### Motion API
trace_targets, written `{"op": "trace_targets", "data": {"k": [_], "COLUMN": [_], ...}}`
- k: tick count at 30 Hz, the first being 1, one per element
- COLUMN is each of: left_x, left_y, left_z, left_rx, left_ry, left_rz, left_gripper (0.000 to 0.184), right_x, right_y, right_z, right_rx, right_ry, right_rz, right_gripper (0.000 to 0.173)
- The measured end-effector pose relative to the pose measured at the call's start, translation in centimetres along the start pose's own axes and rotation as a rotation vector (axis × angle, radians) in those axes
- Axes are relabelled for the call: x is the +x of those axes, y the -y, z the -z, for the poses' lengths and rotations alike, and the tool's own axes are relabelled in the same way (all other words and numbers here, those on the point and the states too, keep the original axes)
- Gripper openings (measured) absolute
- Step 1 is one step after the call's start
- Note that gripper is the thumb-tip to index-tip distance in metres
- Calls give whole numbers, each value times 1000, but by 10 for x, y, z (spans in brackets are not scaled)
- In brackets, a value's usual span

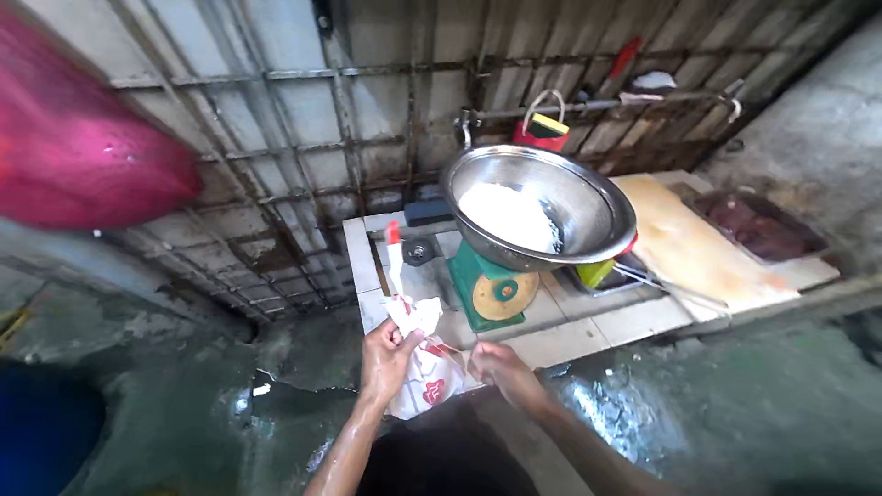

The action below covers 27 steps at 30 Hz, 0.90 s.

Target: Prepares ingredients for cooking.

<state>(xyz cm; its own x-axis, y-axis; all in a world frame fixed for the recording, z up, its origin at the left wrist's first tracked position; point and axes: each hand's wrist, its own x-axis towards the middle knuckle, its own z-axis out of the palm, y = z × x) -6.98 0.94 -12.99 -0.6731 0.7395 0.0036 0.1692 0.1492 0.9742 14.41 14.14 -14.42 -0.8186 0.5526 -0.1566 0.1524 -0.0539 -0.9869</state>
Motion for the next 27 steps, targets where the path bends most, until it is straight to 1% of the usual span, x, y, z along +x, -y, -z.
{"op": "trace_targets", "data": {"k": [1, 4, 5, 7, 8, 9, 10, 11, 12, 13, 15, 17, 19, 20, 21, 22, 23, 24, 25, 26, 27], "left_x": [2, 6, 4, 1, -2, -7, -15, -23, -28, -30, -31, -36, -38, -38, -38, -39, -40, -38, -36, -33, -31], "left_y": [-1, -6, -9, -16, -19, -20, -21, -30, -36, -38, -37, -36, -42, -46, -43, -38, -28, -12, -3, 2, 4], "left_z": [-2, -9, -13, -23, -27, -29, -25, -13, -2, 7, 20, 30, 35, 35, 32, 29, 25, 18, 14, 12, 11], "left_rx": [32, 194, 253, 359, 390, 394, 377, 329, 274, 213, 89, 33, 87, 143, 195, 227, 244, 251, 262, 275, 275], "left_ry": [-11, -7, 16, 100, 143, 186, 268, 401, 494, 533, 602, 627, 608, 589, 552, 488, 394, 277, 201, 156, 131], "left_rz": [-5, -17, -25, -75, -121, -181, -194, -132, -102, -122, -150, -108, -57, -29, -16, -9, -23, -68, -86, -83, -66], "left_gripper": [18, 26, 29, 33, 32, 30, 31, 41, 43, 37, 32, 32, 35, 32, 38, 45, 48, 46, 43, 42, 43], "right_x": [-12, -38, -41, -33, -23, -9, 10, 34, 61, 89, 140, 171, 186, 187, 185, 175, 159, 138, 120, 109, 98], "right_y": [8, 47, 60, 94, 114, 135, 155, 171, 180, 183, 168, 134, 97, 80, 64, 52, 46, 46, 48, 42, 29], "right_z": [-2, -23, -32, -53, -63, -72, -81, -88, -93, -95, -93, -87, -76, -69, -63, -58, -53, -49, -46, -37, -26], "right_rx": [-195, -1026, -1206, -1332, -1355, -1360, -1328, -1282, -1223, -1162, -924, -633, -404, -335, -283, -234, -193, -138, -92, -14, 51], "right_ry": [56, 230, 275, 347, 413, 511, 639, 754, 819, 868, 949, 980, 907, 851, 773, 662, 518, 371, 276, 232, 224], "right_rz": [125, 503, 620, 783, 790, 735, 609, 462, 358, 306, 242, 42, -130, -176, -199, -210, -213, -214, -251, -278, -286], "right_gripper": [22, 27, 27, 24, 23, 23, 24, 24, 23, 24, 27, 28, 28, 28, 26, 23, 22, 27, 30, 30, 28]}}
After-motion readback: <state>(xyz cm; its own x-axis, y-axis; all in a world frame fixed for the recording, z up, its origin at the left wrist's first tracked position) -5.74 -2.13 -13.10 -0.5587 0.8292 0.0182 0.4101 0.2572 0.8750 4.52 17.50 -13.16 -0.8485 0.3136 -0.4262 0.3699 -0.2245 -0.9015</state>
